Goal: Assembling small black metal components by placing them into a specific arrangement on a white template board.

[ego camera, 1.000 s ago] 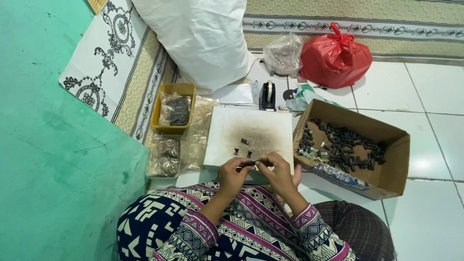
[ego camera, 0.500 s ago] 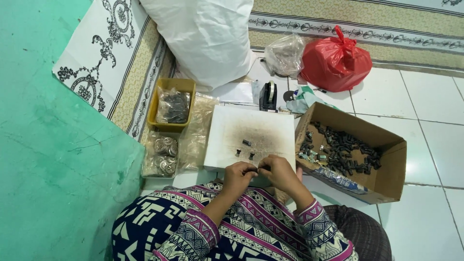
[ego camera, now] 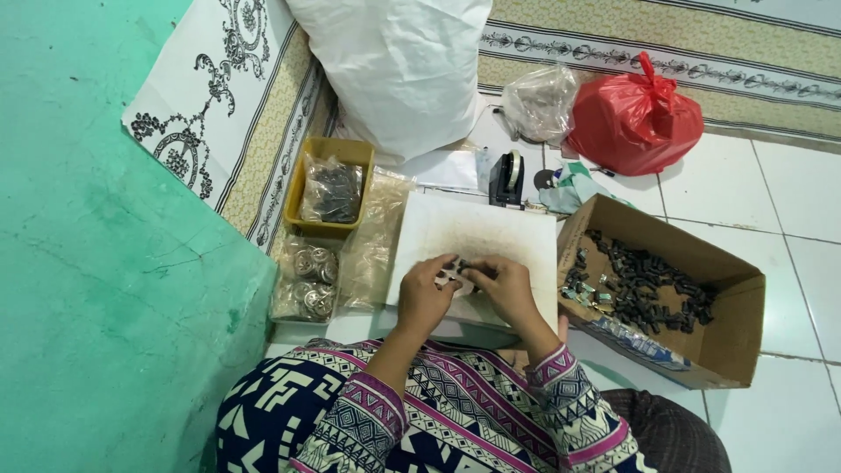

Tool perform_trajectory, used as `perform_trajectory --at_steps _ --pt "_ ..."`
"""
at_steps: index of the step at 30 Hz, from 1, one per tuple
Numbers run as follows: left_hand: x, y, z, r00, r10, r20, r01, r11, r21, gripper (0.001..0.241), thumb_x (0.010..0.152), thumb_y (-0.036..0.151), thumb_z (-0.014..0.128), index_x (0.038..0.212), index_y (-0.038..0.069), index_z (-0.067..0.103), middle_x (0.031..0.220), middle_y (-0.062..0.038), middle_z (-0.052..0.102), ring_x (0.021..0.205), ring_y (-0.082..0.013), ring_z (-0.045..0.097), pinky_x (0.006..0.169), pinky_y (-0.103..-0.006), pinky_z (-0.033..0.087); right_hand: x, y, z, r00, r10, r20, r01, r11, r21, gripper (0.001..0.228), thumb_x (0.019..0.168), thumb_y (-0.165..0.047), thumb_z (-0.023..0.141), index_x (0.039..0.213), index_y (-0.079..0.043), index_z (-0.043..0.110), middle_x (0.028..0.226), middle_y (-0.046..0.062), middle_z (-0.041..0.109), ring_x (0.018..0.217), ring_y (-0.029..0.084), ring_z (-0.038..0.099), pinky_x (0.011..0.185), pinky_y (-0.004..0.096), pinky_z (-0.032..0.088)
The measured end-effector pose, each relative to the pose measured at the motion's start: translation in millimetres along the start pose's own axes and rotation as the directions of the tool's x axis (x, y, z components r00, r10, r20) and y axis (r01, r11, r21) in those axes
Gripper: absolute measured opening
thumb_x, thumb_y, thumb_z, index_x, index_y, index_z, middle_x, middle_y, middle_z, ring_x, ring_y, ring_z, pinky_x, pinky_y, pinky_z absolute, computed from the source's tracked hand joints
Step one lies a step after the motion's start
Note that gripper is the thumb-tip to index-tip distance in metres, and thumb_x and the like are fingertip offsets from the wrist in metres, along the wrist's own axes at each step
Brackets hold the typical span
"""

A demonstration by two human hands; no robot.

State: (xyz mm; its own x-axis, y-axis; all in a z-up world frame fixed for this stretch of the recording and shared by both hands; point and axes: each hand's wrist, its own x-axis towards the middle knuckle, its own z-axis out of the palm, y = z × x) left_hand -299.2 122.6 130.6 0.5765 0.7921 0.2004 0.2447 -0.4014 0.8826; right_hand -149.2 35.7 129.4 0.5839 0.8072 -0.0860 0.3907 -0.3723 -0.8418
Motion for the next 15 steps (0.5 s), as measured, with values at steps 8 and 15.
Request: perform_trajectory --at_steps 8,15 --pt "10.2 -46.5 19.5 0.975 -0.142 0.17 0.08 0.94 0.331 0.036 0.072 0.021 0.087 0.105 0.014 0.077 0.093 -0.004 0.068 0.098 -0.0271 0.064 0.085 -0.0368 0.057 30.4 0.2 17.3 0.99 -0.1 0.101 0.134 0.894 -0.428 0.021 0.088 -0.02 0.075 0.107 -0.011 0.08 0.097 0.01 0.075 0.099 0.027 0.07 0.086 0.037 0.059" --pt "13.8 -50.3 21.6 0.991 -0.132 -0.023 0.13 0.916 0.38 0.016 0.083 0.014 0.075 0.099 0.014 0.076 0.087 -0.002 0.065 0.096 -0.0228 0.063 0.076 -0.0382 0.059 40.4 7.7 30.3 0.977 -0.192 0.093 0.213 0.83 -0.516 0.018 0.086 -0.022 0.075 0.102 -0.015 0.08 0.095 0.009 0.071 0.098 0.029 0.065 0.085 0.041 0.055"
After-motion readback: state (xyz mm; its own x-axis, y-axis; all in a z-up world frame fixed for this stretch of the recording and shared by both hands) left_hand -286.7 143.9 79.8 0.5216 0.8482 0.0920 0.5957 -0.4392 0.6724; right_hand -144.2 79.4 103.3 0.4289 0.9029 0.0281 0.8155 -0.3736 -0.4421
